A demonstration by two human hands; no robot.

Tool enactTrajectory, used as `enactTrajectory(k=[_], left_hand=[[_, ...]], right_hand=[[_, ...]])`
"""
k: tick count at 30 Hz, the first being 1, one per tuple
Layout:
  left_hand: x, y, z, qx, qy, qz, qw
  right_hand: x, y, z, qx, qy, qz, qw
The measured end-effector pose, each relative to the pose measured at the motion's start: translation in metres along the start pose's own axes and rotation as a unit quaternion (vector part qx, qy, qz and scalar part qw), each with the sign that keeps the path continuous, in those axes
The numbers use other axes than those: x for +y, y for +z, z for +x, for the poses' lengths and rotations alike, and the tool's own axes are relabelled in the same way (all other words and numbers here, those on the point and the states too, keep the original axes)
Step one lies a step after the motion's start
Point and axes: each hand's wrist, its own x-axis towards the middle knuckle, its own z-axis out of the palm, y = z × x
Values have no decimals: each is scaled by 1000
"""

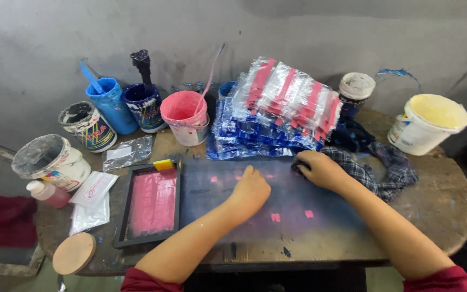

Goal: The person uses a yellow squeegee to spread pink ink across a screen printing frame. They then lift the frame to reveal a printed design on a plastic bag and place it on a stack. Finally, they use a checkered cloth to wipe the work surface clean.

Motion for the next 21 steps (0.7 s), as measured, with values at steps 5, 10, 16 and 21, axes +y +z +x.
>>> enactTrajectory(k=[5, 10, 16, 21], left_hand=[[2, -10, -7, 38, 18, 3, 999], [1, -4, -16, 51, 26, -16, 998], [3, -13, -20, 62, 18, -1, 998], [7, -11, -18, 62, 9, 19, 998]], right_hand=[[1, 4, 18, -59, -16, -58, 996], [-29, -37, -6, -163, 19, -56, 985], [-34, -48, -17, -226, 63, -12, 972], [-20, -16, -5, -118, 20, -41, 992]])
